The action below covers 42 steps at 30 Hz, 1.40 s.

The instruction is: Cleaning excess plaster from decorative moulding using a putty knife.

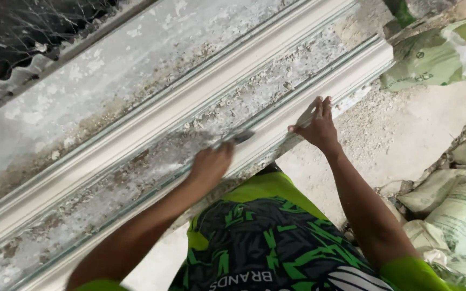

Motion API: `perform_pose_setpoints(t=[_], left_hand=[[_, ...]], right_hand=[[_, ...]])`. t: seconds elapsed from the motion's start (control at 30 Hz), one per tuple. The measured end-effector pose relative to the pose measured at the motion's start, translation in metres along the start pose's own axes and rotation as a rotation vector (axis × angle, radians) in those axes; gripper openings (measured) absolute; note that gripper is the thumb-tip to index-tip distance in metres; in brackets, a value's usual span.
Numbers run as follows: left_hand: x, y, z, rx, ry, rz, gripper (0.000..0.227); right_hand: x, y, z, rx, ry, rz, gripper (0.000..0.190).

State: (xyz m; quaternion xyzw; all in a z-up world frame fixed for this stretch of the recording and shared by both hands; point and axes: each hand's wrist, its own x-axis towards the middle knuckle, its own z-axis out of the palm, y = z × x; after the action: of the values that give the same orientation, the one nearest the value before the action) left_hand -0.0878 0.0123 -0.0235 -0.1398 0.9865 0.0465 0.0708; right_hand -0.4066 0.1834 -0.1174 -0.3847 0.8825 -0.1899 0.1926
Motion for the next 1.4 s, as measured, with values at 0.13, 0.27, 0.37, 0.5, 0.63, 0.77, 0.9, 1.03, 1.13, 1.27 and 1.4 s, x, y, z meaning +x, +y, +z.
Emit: perform_pose_setpoints(t=[0.13,0.27,0.37,0.5,0.63,0.77,0.9,1.03,1.13,1.27,1.4], left_hand=[[-0.054,-0.027,-0.012,0.053,-0.211,-0.001,0.055],[-0.034,-0.018,-0.001,0.141,-0.073,0.078,0.051],[0.031,0.008,0.016,0.027,0.034,0.088,0.038],[0.131,0.050,0.039,0.020,0.226,0.121,0.032],[0.138,0.062,0.039,0.117,0.433,0.142,0.033],[0.068,0.036,0.005,0.150,0.202,0.077,0.043],[0.034,0.018,-0.010,0.177,0.185,0.102,0.042],[0.101,0.042,0.015,0.108,0.228,0.067,0.033],[0.168,0.069,0.047,0.045,0.296,0.089,0.047],[0.188,0.076,0.067,0.140,0.393,0.095,0.041],[0.121,0.055,0.027,0.131,0.187,0.047,0.040]], right_hand=[[0.004,0.009,0.013,0.075,0.087,-0.041,0.144],[0.007,0.010,0.015,0.015,0.101,-0.064,0.146],[0.008,0.014,0.020,0.014,0.109,-0.052,0.145],[0.004,0.009,0.016,0.006,0.153,-0.077,0.145],[0.001,0.010,0.007,-0.015,0.090,0.008,0.148],[0.001,0.009,0.013,0.018,0.102,-0.019,0.147],[0.004,0.012,0.019,-0.016,0.114,-0.021,0.147],[0.004,0.006,0.013,-0.046,0.087,0.004,0.148],[0.006,0.001,0.009,-0.060,0.063,0.037,0.148],[0.004,-0.006,0.005,-0.044,0.020,0.045,0.143],[0.001,-0.003,0.004,-0.038,0.023,0.032,0.149]])
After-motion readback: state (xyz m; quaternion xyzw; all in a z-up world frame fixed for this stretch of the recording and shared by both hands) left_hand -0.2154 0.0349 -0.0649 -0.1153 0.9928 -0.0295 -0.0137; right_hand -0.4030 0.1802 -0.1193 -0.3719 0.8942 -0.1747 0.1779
